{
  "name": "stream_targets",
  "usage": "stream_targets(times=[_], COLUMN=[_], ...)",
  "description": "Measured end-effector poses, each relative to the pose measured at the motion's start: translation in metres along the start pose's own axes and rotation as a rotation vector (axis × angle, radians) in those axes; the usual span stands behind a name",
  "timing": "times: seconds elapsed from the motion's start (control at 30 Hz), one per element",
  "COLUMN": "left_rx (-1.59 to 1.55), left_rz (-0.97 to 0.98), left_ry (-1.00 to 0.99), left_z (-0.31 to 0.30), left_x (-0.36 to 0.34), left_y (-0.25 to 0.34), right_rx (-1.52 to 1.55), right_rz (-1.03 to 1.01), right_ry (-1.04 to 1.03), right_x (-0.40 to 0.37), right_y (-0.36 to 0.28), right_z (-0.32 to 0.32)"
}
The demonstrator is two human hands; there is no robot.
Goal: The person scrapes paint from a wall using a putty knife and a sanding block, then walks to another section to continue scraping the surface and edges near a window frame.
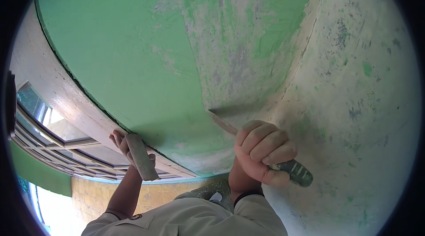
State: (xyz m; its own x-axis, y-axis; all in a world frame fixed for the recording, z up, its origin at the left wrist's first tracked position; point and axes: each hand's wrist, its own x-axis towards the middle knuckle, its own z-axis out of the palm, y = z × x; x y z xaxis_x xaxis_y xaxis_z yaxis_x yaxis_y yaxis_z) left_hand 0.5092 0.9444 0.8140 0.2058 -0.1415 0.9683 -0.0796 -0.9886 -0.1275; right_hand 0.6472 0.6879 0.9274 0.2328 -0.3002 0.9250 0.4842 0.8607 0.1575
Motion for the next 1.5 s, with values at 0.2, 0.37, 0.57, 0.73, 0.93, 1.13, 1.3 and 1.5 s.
stream_targets(times=[0.2, 0.37, 0.57, 0.73, 0.93, 1.13, 1.3, 1.5], left_rx=[0.04, 0.005, 0.011, 0.011, 0.017, 0.038, 0.038, 0.037], left_rz=[0.001, 0.016, 0.015, 0.013, 0.012, 0.03, 0.021, 0.004], left_ry=[0.031, 0.035, 0.017, 0.02, 0.013, 0.02, 0.03, 0.017], left_z=[0.002, 0.002, 0.001, 0.001, 0.001, 0.001, 0.002, 0.002], left_x=[-0.001, -0.002, -0.004, 0.0, 0.002, 0.003, 0.003, 0.0], left_y=[0.0, -0.001, -0.002, 0.0, 0.001, 0.0, 0.002, 0.0], right_rx=[0.04, -0.048, -0.048, 0.023, -0.015, -0.043, -0.009, -0.101], right_rz=[-0.05, 0.018, -0.049, -0.089, 0.031, -0.063, -0.087, -0.041], right_ry=[0.029, -0.026, 0.089, 0.056, -0.008, 0.0, 0.045, 0.034], right_x=[0.008, 0.006, 0.008, 0.012, 0.014, 0.022, 0.029, 0.027], right_y=[-0.008, -0.002, 0.002, -0.014, 0.007, 0.01, -0.015, 0.004], right_z=[0.009, 0.003, 0.007, 0.01, 0.007, 0.009, 0.01, 0.009])
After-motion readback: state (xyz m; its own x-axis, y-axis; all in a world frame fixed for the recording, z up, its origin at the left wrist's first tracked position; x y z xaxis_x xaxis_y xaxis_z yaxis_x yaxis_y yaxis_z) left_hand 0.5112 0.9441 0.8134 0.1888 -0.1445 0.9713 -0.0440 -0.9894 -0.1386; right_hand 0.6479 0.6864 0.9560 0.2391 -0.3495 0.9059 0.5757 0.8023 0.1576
